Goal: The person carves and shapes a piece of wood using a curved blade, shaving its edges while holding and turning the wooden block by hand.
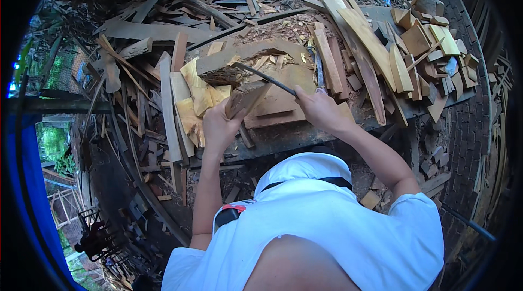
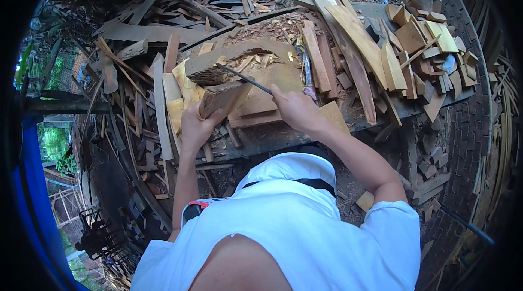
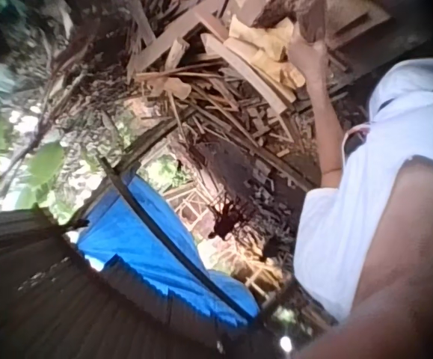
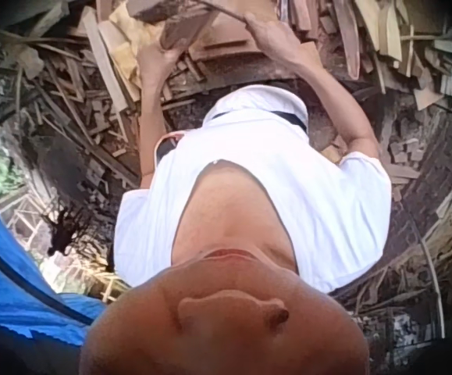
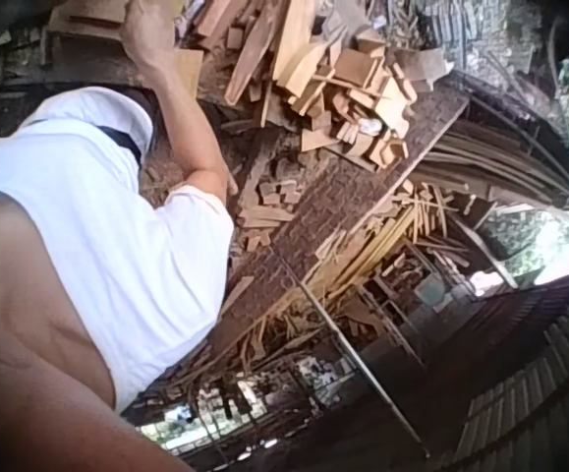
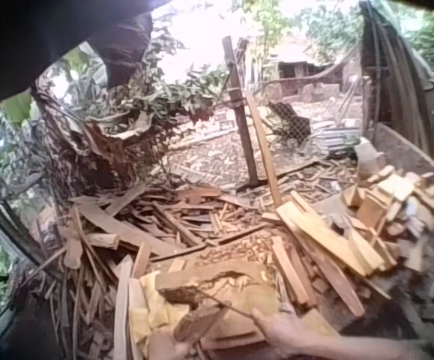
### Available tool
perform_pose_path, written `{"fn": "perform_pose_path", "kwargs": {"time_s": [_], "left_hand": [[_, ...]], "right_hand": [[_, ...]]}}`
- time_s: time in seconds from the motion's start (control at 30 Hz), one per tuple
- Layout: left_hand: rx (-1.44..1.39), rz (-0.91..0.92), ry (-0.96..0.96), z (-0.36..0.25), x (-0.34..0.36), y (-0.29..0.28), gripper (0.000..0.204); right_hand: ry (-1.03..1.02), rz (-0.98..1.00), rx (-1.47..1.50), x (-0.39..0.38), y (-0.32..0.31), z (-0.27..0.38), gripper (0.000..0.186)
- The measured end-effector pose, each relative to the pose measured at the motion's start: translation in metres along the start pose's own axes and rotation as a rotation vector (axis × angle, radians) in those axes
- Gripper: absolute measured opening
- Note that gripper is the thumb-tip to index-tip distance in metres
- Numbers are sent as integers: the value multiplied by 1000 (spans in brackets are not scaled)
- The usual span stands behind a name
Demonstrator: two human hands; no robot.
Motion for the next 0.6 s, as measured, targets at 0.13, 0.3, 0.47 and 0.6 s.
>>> {"fn": "perform_pose_path", "kwargs": {"time_s": [0.13, 0.3, 0.47, 0.6], "left_hand": [[99, 43, -76, 1, 1, -1, 27], [42, 26, -59, 1, 3, -1, 27], [120, 79, -100, 3, 11, 3, 28], [42, 58, -30, 7, 8, 4, 29]], "right_hand": [[-55, -55, 5, -13, -45, 46, 22], [-118, -113, 170, -17, -69, 82, 17], [-89, -78, 81, -7, -50, 63, 22], [-221, -230, 182, -15, -90, 94, 18]]}}
Point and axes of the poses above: each hand's wrist, its own x-axis towards the middle knuckle, its own y-axis out of the palm, z = x × y, the point moved 9 cm from there along x, towards the middle knuckle, and after that the axes turned 6 degrees about y, right-handed, at the moved point
